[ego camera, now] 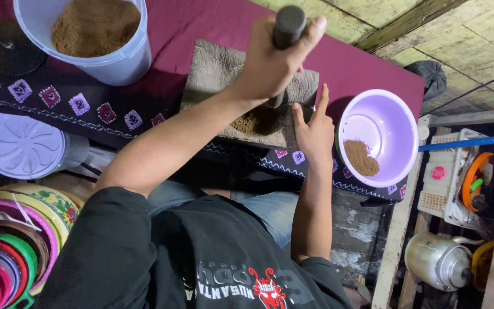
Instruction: Pounding and grinding brown powder in a stone mortar using a pestle.
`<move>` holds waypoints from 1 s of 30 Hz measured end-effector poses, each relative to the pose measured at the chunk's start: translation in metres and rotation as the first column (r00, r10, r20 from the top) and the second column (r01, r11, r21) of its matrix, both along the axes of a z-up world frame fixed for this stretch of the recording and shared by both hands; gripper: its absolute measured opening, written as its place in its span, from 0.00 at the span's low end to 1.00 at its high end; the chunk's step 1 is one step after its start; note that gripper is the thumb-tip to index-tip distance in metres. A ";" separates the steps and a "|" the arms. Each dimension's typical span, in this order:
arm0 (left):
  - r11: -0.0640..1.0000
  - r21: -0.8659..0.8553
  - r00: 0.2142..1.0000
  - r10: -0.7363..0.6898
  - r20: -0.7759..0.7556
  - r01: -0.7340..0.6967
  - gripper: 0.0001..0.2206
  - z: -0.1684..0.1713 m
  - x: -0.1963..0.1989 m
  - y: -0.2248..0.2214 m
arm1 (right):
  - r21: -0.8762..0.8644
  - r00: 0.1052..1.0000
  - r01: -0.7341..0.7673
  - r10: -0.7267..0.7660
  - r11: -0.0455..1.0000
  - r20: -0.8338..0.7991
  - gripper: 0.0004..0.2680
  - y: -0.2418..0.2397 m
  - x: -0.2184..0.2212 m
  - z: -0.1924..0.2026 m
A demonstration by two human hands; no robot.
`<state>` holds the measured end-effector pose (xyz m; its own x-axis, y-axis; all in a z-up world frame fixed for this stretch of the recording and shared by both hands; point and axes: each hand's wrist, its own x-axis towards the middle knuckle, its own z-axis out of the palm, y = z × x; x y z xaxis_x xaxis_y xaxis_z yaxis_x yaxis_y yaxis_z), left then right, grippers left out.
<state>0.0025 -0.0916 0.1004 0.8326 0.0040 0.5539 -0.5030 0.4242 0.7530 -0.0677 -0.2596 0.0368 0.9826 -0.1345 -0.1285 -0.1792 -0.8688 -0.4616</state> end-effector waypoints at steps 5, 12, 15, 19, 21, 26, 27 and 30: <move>0.977 0.211 1.000 0.028 0.011 -0.030 0.16 -0.056 0.007 -0.021 | -0.014 1.000 -0.008 0.008 1.000 0.018 0.31 -0.005 0.001 -0.009; 0.985 0.157 0.992 0.090 -0.087 -0.076 0.18 -0.016 -0.009 -0.001 | -0.021 0.998 -0.030 0.031 0.999 0.052 0.32 -0.008 0.004 -0.012; 0.999 0.048 1.000 -0.011 -0.011 0.012 0.14 -0.003 -0.021 -0.003 | -0.016 1.000 -0.002 0.002 1.000 0.008 0.31 -0.007 0.000 -0.010; 0.997 0.052 0.997 -0.061 0.053 0.058 0.16 -0.029 -0.018 -0.012 | -0.017 0.999 -0.018 0.019 1.000 0.038 0.30 -0.008 0.003 -0.012; 0.994 0.099 0.997 -0.055 0.053 0.050 0.17 -0.041 -0.022 -0.014 | -0.026 0.998 -0.025 0.026 0.999 0.050 0.30 -0.006 -0.001 -0.010; 0.997 0.046 0.999 0.054 -0.004 -0.053 0.16 -0.042 -0.021 -0.012 | 0.030 0.982 -0.041 0.035 0.999 0.186 0.26 0.002 -0.011 -0.004; 0.997 0.049 0.999 0.055 -0.004 -0.054 0.16 -0.028 -0.024 -0.008 | 0.033 0.982 -0.042 0.035 0.999 0.186 0.26 0.003 -0.009 -0.003; 0.998 0.001 0.998 0.059 0.010 -0.059 0.15 -0.005 -0.034 -0.006 | 0.043 0.988 -0.022 0.015 0.999 0.154 0.27 -0.001 -0.011 -0.005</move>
